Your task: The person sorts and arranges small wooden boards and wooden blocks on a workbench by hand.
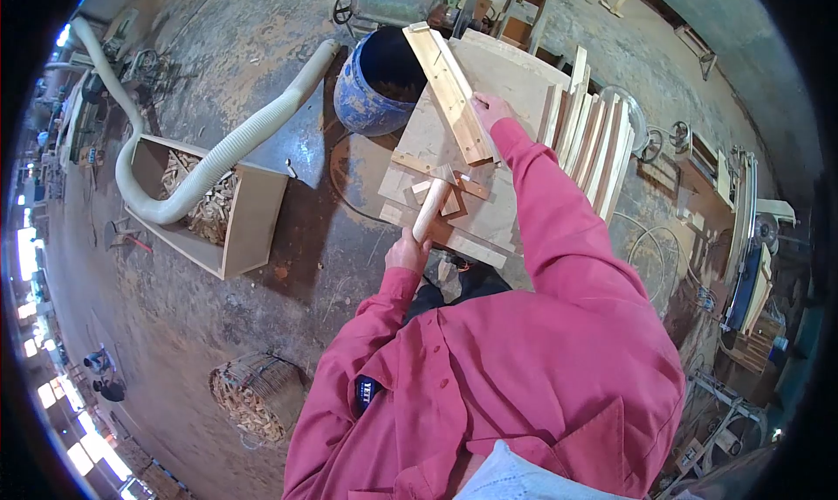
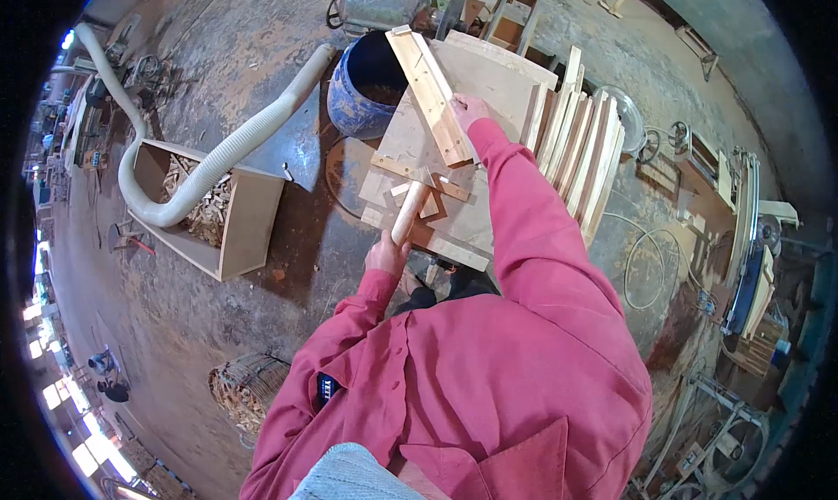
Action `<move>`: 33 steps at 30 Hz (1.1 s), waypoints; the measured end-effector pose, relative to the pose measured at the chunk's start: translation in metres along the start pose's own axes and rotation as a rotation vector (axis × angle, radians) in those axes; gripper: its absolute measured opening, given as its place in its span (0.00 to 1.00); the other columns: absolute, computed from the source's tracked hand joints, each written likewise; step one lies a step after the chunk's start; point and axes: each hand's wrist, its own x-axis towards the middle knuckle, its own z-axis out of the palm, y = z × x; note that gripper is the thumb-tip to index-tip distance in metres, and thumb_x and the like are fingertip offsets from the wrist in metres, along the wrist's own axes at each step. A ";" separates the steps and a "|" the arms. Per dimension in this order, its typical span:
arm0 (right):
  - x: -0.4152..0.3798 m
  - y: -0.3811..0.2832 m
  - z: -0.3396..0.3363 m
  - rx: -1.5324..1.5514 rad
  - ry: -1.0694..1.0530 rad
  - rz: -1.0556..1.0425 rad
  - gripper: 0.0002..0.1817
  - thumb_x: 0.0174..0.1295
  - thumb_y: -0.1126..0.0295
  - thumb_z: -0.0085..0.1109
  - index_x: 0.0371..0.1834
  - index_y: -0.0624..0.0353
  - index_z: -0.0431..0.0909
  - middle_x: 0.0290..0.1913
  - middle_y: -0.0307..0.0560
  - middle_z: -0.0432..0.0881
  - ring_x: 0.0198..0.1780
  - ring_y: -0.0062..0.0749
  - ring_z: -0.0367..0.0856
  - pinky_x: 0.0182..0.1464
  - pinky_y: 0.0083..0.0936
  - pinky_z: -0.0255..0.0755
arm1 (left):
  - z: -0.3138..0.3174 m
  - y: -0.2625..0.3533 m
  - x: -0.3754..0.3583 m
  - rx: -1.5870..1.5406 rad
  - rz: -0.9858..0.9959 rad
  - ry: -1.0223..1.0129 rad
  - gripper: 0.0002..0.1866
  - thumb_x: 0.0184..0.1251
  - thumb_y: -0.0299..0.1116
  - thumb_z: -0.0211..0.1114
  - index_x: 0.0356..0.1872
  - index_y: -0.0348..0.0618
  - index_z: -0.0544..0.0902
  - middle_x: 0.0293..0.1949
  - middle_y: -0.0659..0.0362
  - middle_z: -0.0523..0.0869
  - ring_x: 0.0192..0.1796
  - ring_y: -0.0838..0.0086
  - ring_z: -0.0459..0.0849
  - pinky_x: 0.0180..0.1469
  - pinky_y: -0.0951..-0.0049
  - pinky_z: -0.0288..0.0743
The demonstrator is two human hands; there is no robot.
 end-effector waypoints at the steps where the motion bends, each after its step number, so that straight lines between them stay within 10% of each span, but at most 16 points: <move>1: 0.000 0.001 -0.001 -0.001 -0.002 0.001 0.22 0.71 0.54 0.57 0.60 0.55 0.83 0.54 0.56 0.87 0.56 0.48 0.85 0.61 0.35 0.75 | 0.002 -0.002 0.000 -0.006 0.006 0.008 0.23 0.66 0.50 0.68 0.44 0.40 0.74 0.32 0.40 0.88 0.36 0.42 0.88 0.39 0.45 0.82; 33: 0.060 0.047 -0.030 -0.047 0.256 -0.098 0.18 0.66 0.58 0.62 0.53 0.54 0.85 0.46 0.55 0.87 0.50 0.51 0.86 0.56 0.40 0.77 | 0.009 0.048 0.066 0.039 0.019 0.067 0.26 0.69 0.54 0.65 0.46 0.38 0.74 0.35 0.36 0.87 0.42 0.38 0.86 0.43 0.43 0.79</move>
